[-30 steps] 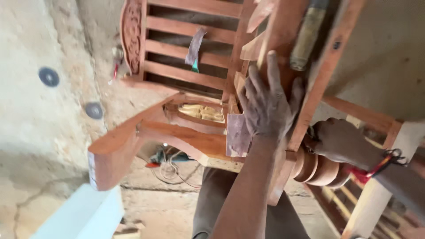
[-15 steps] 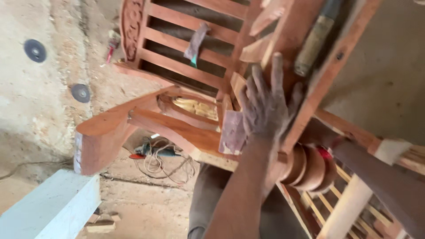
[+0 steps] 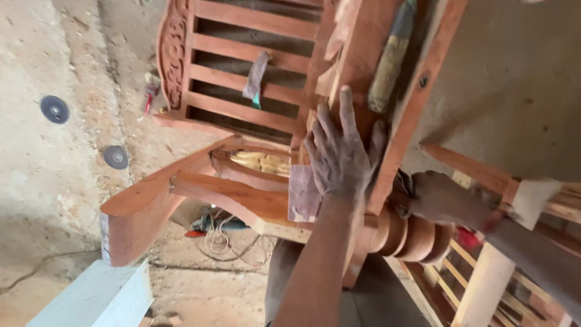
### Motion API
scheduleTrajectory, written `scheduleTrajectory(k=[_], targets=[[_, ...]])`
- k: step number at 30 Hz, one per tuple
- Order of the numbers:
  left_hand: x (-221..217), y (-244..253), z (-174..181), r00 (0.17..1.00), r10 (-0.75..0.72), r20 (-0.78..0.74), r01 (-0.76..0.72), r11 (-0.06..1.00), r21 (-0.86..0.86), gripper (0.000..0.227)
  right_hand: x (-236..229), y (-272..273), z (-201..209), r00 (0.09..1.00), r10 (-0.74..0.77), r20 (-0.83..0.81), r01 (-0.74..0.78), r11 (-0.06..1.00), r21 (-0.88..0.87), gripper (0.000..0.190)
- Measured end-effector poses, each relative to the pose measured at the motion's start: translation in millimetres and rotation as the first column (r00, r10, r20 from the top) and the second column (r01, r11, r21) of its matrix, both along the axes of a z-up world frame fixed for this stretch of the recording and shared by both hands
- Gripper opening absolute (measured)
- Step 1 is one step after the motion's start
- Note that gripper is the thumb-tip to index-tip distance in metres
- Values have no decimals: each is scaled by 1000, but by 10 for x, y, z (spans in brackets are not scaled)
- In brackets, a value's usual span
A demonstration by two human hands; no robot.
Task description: The person is sanding the decorative legs and frame of a wooden chair with a piece of sandpaper and a sanding block.
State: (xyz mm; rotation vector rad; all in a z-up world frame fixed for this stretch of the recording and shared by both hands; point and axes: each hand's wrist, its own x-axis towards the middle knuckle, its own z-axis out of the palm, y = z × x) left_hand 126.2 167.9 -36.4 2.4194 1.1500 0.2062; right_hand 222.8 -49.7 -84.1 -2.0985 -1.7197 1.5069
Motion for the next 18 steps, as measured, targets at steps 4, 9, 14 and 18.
scheduleTrajectory(k=[4, 9, 14, 18], targets=[[23, 13, 0, 999, -6, 39, 5, 1000, 26, 83, -40, 165, -197, 978, -156, 141, 178, 971, -161, 42], [2, -4, 86, 995, -45, -87, 41, 998, -40, 84, -43, 119, -31, 985, -46, 167, 67, 990, -127, 36], [43, 13, -20, 999, -26, -38, 26, 1000, 17, 83, -185, 155, 131, 969, -127, 212, 186, 940, -285, 39], [44, -24, 4, 998, -28, -54, 29, 999, 27, 81, -126, 304, -20, 968, -232, 93, 249, 873, -419, 43]])
